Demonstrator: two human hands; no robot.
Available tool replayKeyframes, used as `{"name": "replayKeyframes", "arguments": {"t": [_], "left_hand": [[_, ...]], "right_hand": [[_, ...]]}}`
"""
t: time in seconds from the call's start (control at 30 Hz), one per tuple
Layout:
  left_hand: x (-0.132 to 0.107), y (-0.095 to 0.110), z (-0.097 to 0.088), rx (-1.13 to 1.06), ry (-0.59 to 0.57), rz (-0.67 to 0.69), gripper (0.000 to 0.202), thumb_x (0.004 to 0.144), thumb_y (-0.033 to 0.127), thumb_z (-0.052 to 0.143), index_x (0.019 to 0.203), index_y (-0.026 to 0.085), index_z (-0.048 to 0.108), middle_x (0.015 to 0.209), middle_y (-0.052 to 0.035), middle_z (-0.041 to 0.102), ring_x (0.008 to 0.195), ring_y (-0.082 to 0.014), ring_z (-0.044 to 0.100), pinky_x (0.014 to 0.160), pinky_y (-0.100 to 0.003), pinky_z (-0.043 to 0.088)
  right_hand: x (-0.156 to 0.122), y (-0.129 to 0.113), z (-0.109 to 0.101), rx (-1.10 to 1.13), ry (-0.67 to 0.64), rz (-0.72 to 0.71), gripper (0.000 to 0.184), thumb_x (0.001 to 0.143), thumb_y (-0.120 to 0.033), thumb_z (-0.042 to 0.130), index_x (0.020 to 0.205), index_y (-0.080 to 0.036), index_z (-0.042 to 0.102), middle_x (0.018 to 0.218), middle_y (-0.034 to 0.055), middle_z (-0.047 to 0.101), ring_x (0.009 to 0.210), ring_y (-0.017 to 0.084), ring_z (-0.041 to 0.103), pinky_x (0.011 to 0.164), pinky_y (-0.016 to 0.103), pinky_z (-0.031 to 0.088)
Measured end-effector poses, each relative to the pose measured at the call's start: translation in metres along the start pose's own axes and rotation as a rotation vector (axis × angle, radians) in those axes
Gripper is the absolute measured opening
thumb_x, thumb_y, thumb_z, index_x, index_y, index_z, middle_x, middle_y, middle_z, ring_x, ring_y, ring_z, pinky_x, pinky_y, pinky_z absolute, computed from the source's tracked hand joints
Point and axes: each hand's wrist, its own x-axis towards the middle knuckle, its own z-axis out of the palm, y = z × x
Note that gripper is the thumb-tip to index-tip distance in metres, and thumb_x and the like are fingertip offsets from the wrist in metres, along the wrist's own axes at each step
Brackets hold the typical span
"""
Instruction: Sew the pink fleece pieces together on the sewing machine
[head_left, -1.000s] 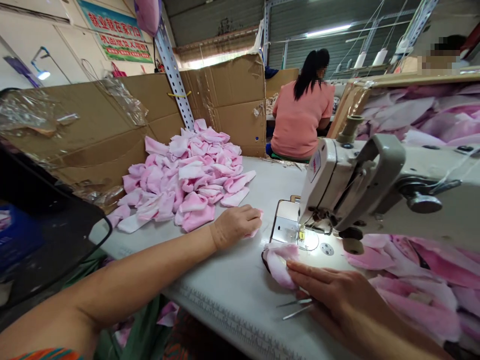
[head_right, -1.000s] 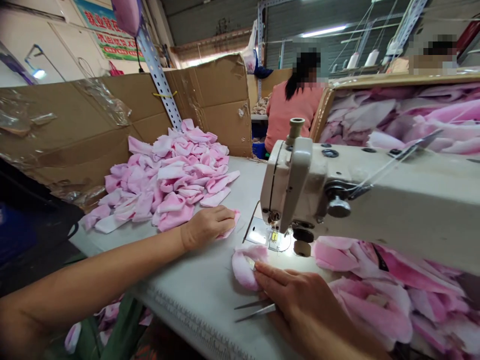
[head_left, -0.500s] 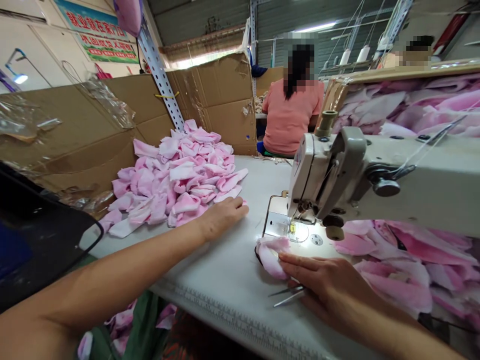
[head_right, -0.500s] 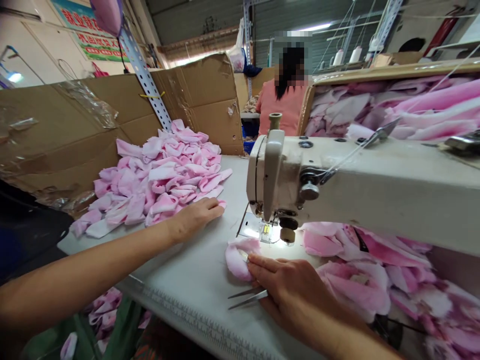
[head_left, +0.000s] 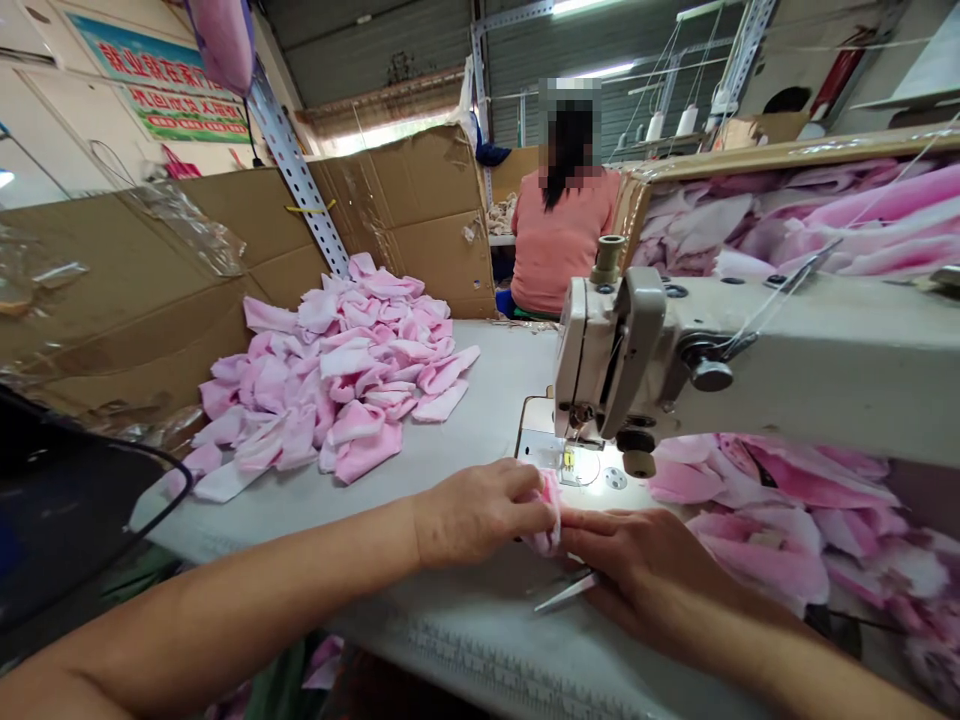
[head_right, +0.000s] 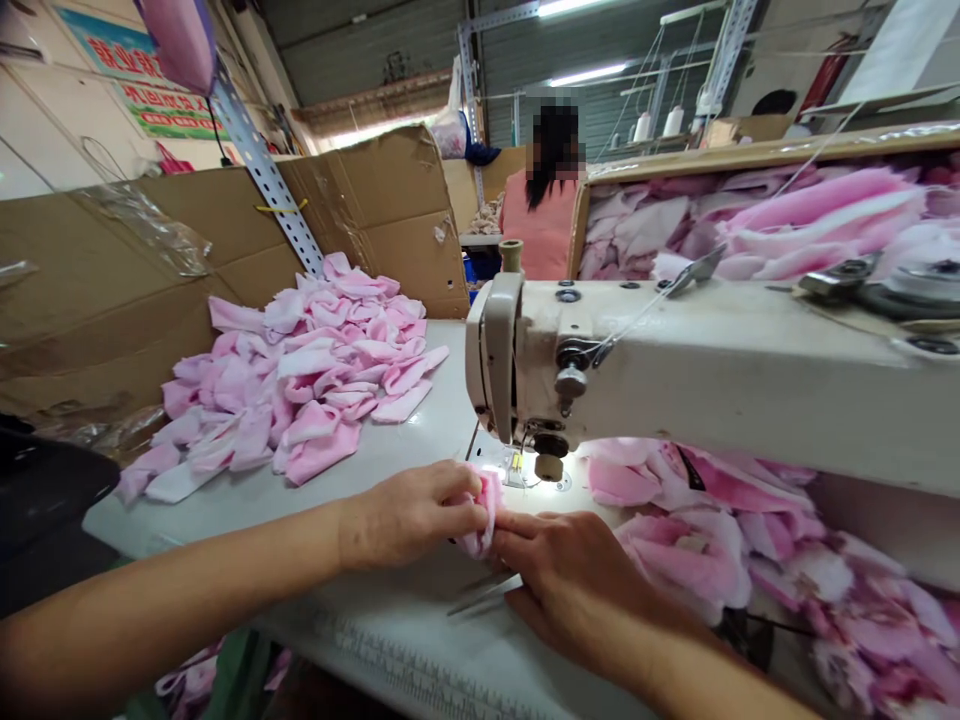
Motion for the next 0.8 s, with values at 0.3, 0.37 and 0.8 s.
{"name": "replayKeyframes", "arguments": {"t": [0.3,0.37,0.8], "left_hand": [[0.004,-0.011,0.004,0.170,0.068,0.230,0.022,0.092,0.016,0.038,0.076,0.017,0.054,0.083,-0.0085,0.059,0.094,-0.0203,0.054,0.094,-0.036,0.045],[0.008,-0.013,0.003,0.149,0.100,0.247,0.023,0.092,0.014,0.037,0.076,0.017,0.054,0.085,-0.0086,0.060,0.094,-0.0194,0.055,0.093,-0.036,0.047],[0.015,-0.017,0.005,0.359,0.061,0.180,0.014,0.093,0.019,0.047,0.097,0.019,0.060,0.087,-0.0035,0.066,0.089,-0.0170,0.057,0.082,-0.029,0.048]], "right_hand": [[0.000,0.007,0.000,-0.112,-0.022,0.027,0.026,0.077,-0.014,0.051,0.098,-0.025,0.060,0.111,-0.0012,0.065,0.089,0.021,0.062,0.069,0.030,0.044],[0.000,0.008,-0.001,-0.163,-0.013,0.023,0.027,0.080,-0.017,0.049,0.105,-0.024,0.059,0.117,0.0006,0.063,0.088,0.022,0.061,0.067,0.033,0.044],[-0.002,0.013,0.005,-0.278,0.062,-0.003,0.023,0.088,-0.019,0.045,0.106,-0.023,0.059,0.114,0.0013,0.063,0.085,0.020,0.059,0.063,0.033,0.045]]}}
